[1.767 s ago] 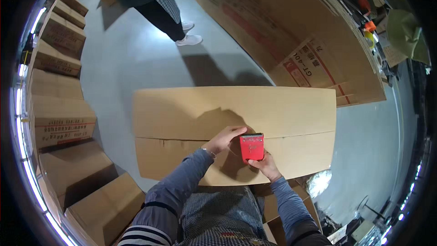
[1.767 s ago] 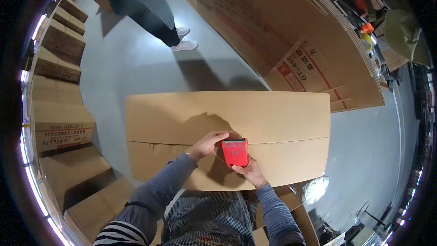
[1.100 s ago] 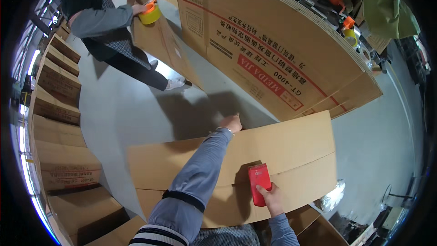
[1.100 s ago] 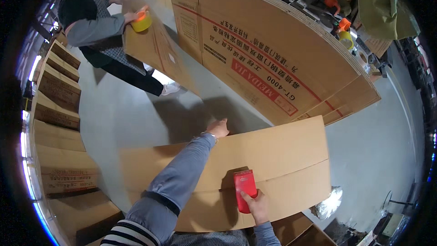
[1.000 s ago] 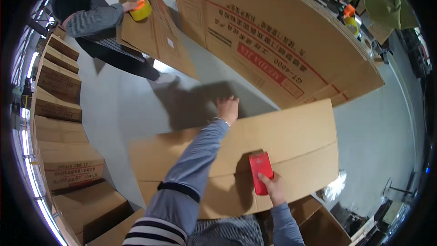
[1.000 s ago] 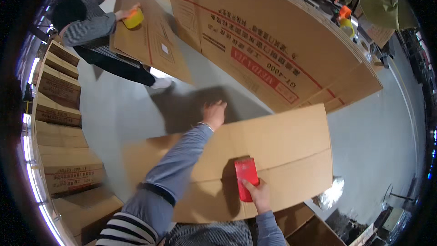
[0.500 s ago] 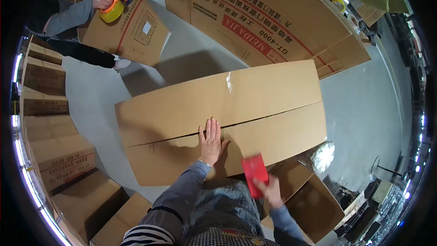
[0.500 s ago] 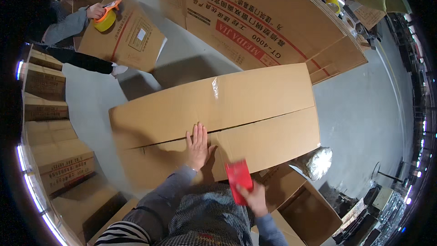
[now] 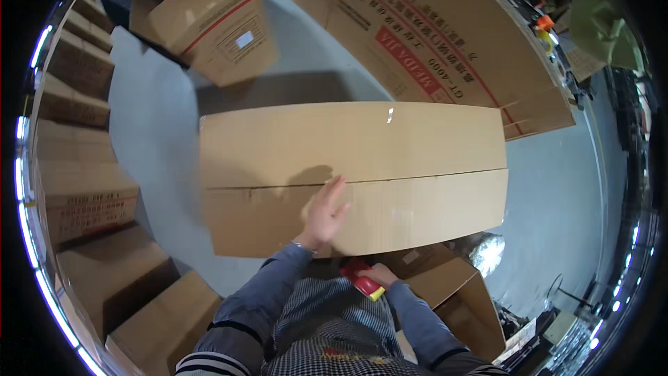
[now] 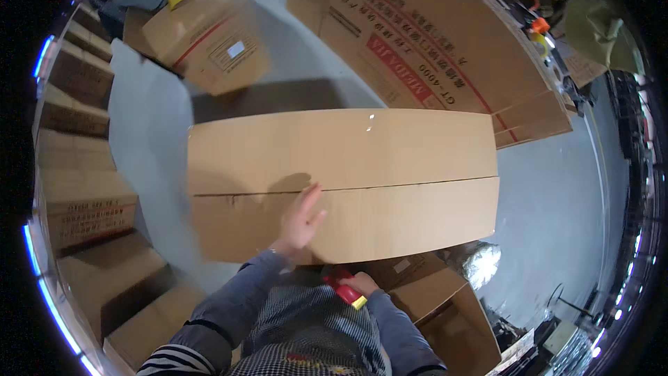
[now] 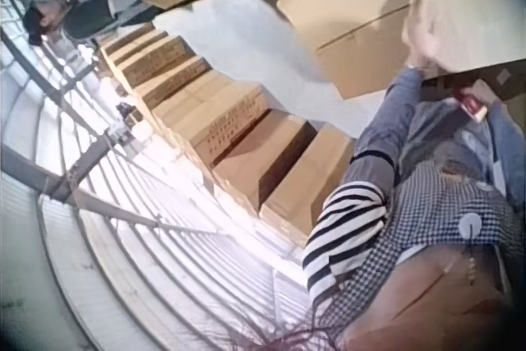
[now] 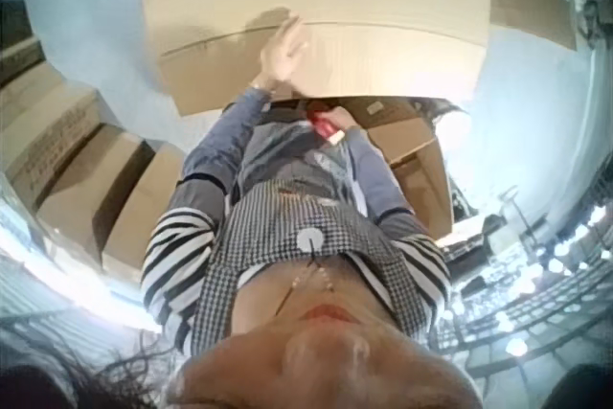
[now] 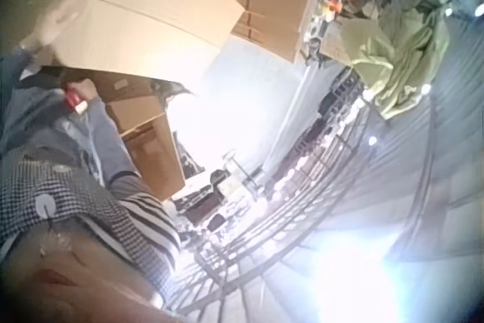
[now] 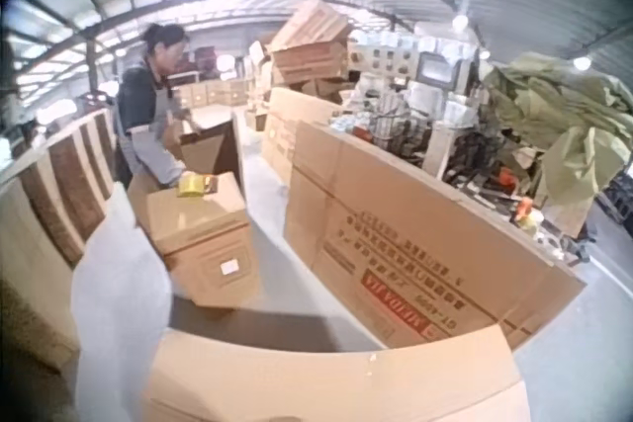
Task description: Taping a large cardboard box, moving it to a stack, putting on protective gloves, and then feeding long cardboard items into an industrial packaging machine.
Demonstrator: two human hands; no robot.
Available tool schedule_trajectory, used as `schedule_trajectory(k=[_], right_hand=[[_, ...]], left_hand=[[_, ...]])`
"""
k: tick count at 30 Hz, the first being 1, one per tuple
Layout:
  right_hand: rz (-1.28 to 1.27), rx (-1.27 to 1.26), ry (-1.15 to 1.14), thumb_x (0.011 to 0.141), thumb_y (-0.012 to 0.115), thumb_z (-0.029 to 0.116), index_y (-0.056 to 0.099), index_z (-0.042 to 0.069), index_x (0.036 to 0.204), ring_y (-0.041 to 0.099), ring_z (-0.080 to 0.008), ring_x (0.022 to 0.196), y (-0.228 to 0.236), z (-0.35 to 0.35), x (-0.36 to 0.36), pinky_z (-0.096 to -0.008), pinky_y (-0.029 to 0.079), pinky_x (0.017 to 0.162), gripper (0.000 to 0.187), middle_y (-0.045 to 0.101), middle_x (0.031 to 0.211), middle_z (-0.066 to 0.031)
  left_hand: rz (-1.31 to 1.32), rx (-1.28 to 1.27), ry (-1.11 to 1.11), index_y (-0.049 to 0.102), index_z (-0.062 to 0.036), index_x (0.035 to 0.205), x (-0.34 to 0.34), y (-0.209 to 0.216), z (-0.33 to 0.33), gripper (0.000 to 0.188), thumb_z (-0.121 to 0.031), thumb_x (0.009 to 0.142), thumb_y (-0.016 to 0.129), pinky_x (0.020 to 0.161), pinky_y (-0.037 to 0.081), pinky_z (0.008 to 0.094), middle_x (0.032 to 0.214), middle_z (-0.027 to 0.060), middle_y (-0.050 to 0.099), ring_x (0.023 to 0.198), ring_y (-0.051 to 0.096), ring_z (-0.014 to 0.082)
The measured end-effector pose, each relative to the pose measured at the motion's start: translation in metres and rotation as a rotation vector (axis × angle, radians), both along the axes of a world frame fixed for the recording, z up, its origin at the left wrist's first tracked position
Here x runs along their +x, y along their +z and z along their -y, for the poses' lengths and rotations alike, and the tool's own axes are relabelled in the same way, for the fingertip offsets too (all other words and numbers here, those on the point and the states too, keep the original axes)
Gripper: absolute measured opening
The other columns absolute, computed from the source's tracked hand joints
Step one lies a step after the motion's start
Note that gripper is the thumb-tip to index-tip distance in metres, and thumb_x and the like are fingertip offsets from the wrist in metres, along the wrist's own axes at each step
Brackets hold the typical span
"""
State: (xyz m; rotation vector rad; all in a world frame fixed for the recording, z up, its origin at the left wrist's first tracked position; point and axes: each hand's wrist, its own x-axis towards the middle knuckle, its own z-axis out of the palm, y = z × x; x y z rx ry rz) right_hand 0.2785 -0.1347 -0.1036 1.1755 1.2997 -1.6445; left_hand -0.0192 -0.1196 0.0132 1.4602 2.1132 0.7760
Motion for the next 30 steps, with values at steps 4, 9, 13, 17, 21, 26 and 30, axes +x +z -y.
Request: schedule_trajectory(k=[4, 9, 13, 17, 21, 26, 30], right_hand=[[-0.329, 0.039, -0.099, 0.081, 0.077, 0.039, 0.070, -0.001, 0.107, 0.069, -0.0180, 0.084, 0.194, -0.046, -0.038, -0.0334, 0.055, 0.079, 0.049, 0.073, 0.092, -0.0130], [-0.722, 0.285, -0.125, 0.073, 0.083, 0.024, 0.065, 0.000, 0.109, 0.066, -0.0148, 0.080, 0.246, -0.074, -0.103, -0.0299, 0.054, 0.075, 0.046, 0.071, 0.091, -0.0092], [-0.866, 0.402, 0.195, 0.070, 0.085, 0.031, 0.065, 0.000, 0.100, 0.065, -0.0208, 0.073, 0.239, -0.076, -0.159, -0.0323, 0.052, 0.069, 0.048, 0.067, 0.084, -0.0121], [-0.954, 0.416, 0.341, 0.067, 0.086, 0.029, 0.064, 0.001, 0.095, 0.062, -0.0290, 0.075, 0.239, -0.072, -0.213, -0.0367, 0.051, 0.069, 0.045, 0.063, 0.085, -0.0135], [-1.219, 0.532, 0.490, 0.065, 0.087, 0.027, 0.065, 0.002, 0.091, 0.062, -0.0301, 0.075, 0.241, -0.071, -0.264, -0.0374, 0.051, 0.069, 0.043, 0.063, 0.081, -0.0118], [-1.184, 0.456, 0.493, 0.065, 0.087, 0.028, 0.065, 0.003, 0.088, 0.062, -0.0302, 0.077, 0.247, -0.066, -0.308, -0.0367, 0.051, 0.069, 0.042, 0.064, 0.080, -0.0116], [-1.051, 0.498, 0.603, 0.069, 0.085, 0.035, 0.067, 0.002, 0.093, 0.065, -0.0297, 0.074, 0.249, -0.075, -0.330, -0.0362, 0.052, 0.068, 0.045, 0.066, 0.081, -0.0135]], left_hand=[[1.222, -0.194, 0.578, 0.058, 0.0050, 0.128, -0.018, 0.010, 0.084, 0.066, -0.053, 0.096, 0.054, 0.110, 0.040, 0.0411, 0.125, 0.0164, 0.065, 0.122, 0.058, 0.0277], [2.209, 0.055, 0.374, 0.054, 0.0036, 0.135, 0.012, 0.054, 0.103, 0.094, -0.076, 0.093, 0.031, 0.110, 0.040, 0.0394, 0.130, 0.0170, 0.062, 0.123, 0.058, 0.0250], [1.964, 0.410, 0.387, 0.053, 0.0029, 0.138, -0.017, 0.094, 0.123, 0.073, -0.058, 0.099, 0.043, 0.108, 0.042, 0.0374, 0.133, 0.0164, 0.060, 0.123, 0.058, 0.0229], [1.861, 0.400, 0.584, 0.057, 0.0063, 0.132, -0.047, 0.104, 0.142, 0.050, -0.032, 0.100, 0.056, 0.105, 0.047, 0.0351, 0.131, 0.0165, 0.062, 0.117, 0.062, 0.0211], [1.781, 0.624, 0.722, 0.059, 0.0083, 0.127, -0.067, 0.101, 0.145, 0.047, -0.030, 0.100, 0.056, 0.103, 0.049, 0.0354, 0.130, 0.0180, 0.063, 0.115, 0.064, 0.0231], [2.013, 0.732, 0.682, 0.063, 0.0062, 0.121, -0.099, 0.088, 0.163, 0.039, -0.026, 0.101, 0.057, 0.097, 0.052, 0.0333, 0.120, 0.0146, 0.068, 0.107, 0.067, 0.0199], [1.752, 0.581, 0.946, 0.069, 0.0033, 0.111, -0.124, 0.068, 0.148, 0.029, -0.021, 0.100, 0.058, 0.091, 0.053, 0.0310, 0.107, 0.0107, 0.072, 0.099, 0.068, 0.0171]])
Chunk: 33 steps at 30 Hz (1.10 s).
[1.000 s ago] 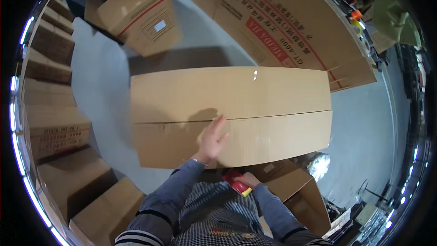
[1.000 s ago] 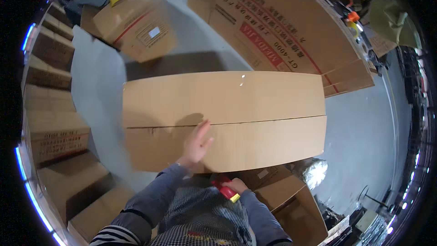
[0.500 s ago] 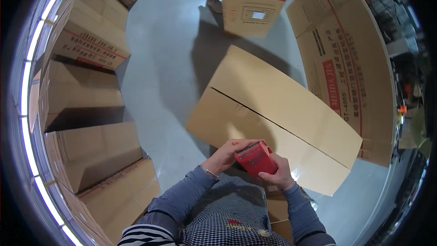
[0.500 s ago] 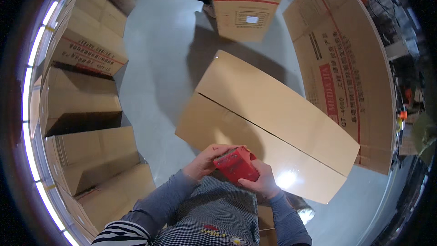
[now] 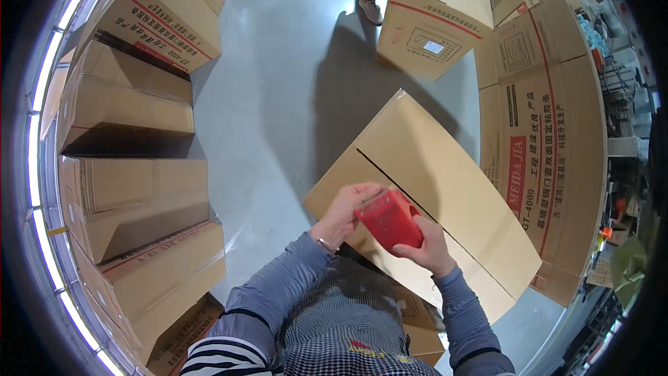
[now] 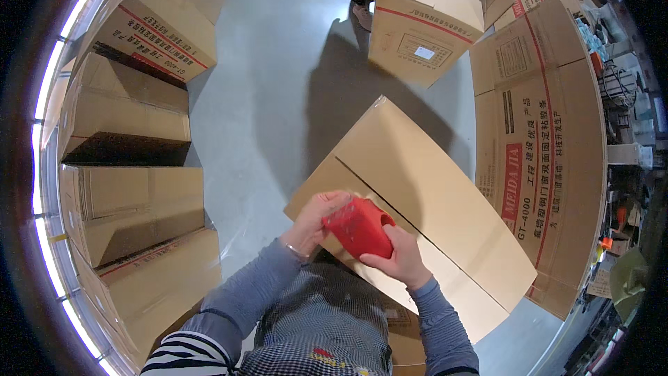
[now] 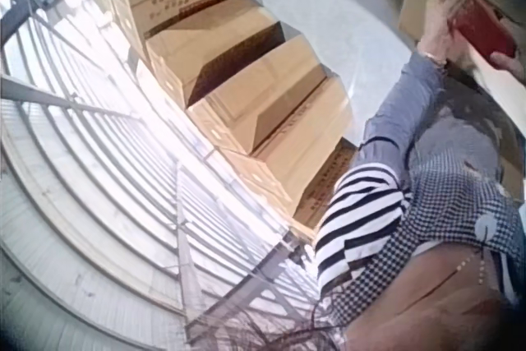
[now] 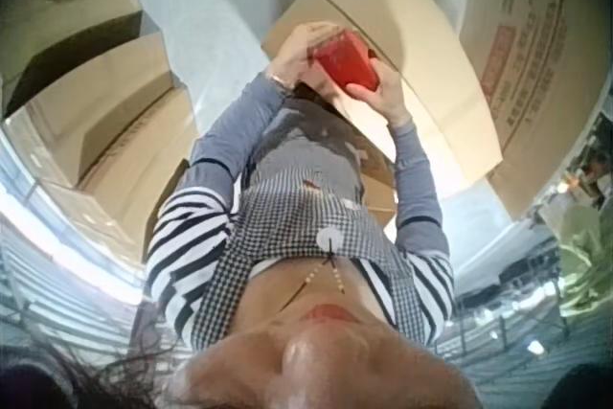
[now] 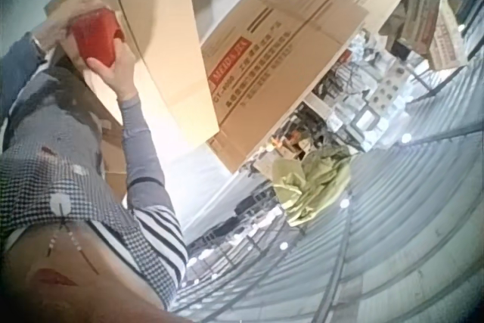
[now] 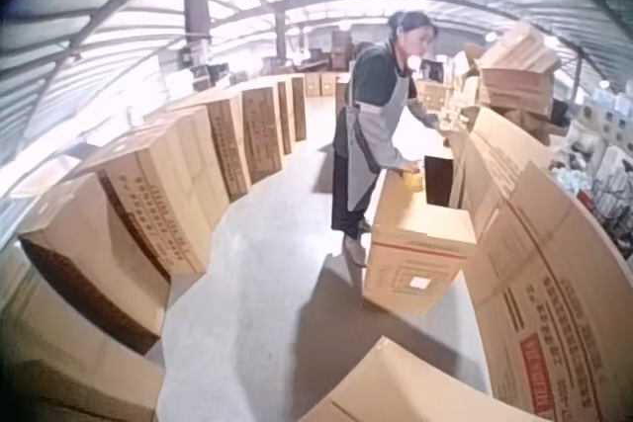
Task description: Taping a large cardboard box, moving it to a stack, putting on protective gloves, and then feeding long cardboard items into an industrial packaging machine.
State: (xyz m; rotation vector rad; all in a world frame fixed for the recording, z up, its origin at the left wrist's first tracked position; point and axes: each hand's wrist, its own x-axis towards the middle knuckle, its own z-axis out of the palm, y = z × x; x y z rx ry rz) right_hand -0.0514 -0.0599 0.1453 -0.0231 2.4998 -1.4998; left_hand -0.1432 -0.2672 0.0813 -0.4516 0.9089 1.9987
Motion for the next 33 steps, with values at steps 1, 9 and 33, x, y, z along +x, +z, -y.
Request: schedule_trajectory(k=[1, 9, 33], right_hand=[[0.095, 0.022, -0.033, 0.071, 0.083, 0.037, 0.068, 0.001, 0.095, 0.067, -0.0295, 0.073, -0.001, -0.004, -0.004, -0.0364, 0.053, 0.068, 0.046, 0.068, 0.081, -0.0146], [0.492, 0.400, -0.098, 0.071, 0.076, 0.057, 0.075, 0.005, 0.095, 0.071, -0.0296, 0.069, -0.083, -0.077, -0.001, -0.0392, 0.057, 0.067, 0.057, 0.072, 0.077, -0.0153], [0.917, 0.763, -0.037, 0.071, 0.069, 0.070, 0.075, 0.006, 0.087, 0.067, -0.0367, 0.071, -0.060, -0.385, 0.350, -0.0447, 0.053, 0.072, 0.066, 0.068, 0.072, -0.0195]], left_hand=[[-0.062, -0.083, 0.052, 0.070, 0.0027, 0.106, -0.009, -0.013, -0.006, 0.026, -0.019, 0.099, 0.059, 0.088, 0.054, 0.0310, 0.103, 0.0098, 0.073, 0.094, 0.068, 0.0166], [-0.622, -0.969, 0.162, 0.070, -0.0054, 0.119, -0.141, -0.178, 0.060, 0.037, -0.028, 0.089, 0.070, 0.101, 0.046, 0.0416, 0.111, 0.0176, 0.071, 0.110, 0.065, 0.0222], [-1.067, -1.654, -0.306, 0.033, 0.0011, 0.149, -0.042, -0.118, -0.099, 0.069, -0.045, 0.100, 0.045, 0.113, 0.030, 0.0473, 0.147, 0.0254, 0.044, 0.137, 0.039, 0.0410]])
